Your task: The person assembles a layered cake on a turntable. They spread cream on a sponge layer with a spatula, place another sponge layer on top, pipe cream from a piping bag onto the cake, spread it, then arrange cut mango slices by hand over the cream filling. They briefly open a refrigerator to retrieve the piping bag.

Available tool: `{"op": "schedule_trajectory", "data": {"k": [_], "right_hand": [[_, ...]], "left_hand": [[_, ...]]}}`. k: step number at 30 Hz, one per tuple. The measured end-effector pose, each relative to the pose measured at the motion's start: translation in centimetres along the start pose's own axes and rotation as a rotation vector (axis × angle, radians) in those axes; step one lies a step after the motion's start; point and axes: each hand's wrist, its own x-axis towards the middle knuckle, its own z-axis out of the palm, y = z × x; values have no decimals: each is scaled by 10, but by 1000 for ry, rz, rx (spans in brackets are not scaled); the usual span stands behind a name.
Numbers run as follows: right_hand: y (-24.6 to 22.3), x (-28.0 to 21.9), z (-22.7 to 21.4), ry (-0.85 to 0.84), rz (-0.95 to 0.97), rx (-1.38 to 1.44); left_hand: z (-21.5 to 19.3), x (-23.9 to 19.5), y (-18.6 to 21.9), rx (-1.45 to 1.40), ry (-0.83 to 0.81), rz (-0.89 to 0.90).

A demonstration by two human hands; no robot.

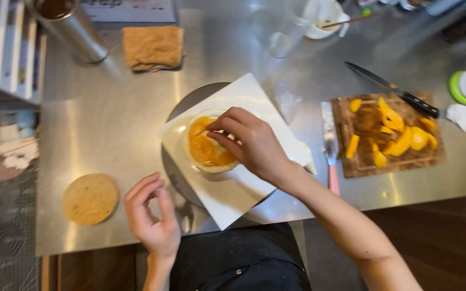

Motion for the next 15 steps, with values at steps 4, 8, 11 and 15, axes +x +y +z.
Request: {"op": "schedule_trajectory", "data": {"k": [4,8,11,15], "right_hand": [[33,-62,-63,243,59,19],[151,-180,-138,767,466,-309],[284,-311,-178,841,855,-353],[400,-437,-212,696,1068,-420]], "left_hand": [[25,-16,-1,-121,-29,32],[56,-36,19,53,123,-31],[70,-57,-11,193,189,-220],[73,-81,-63,-104,230,-362]]}}
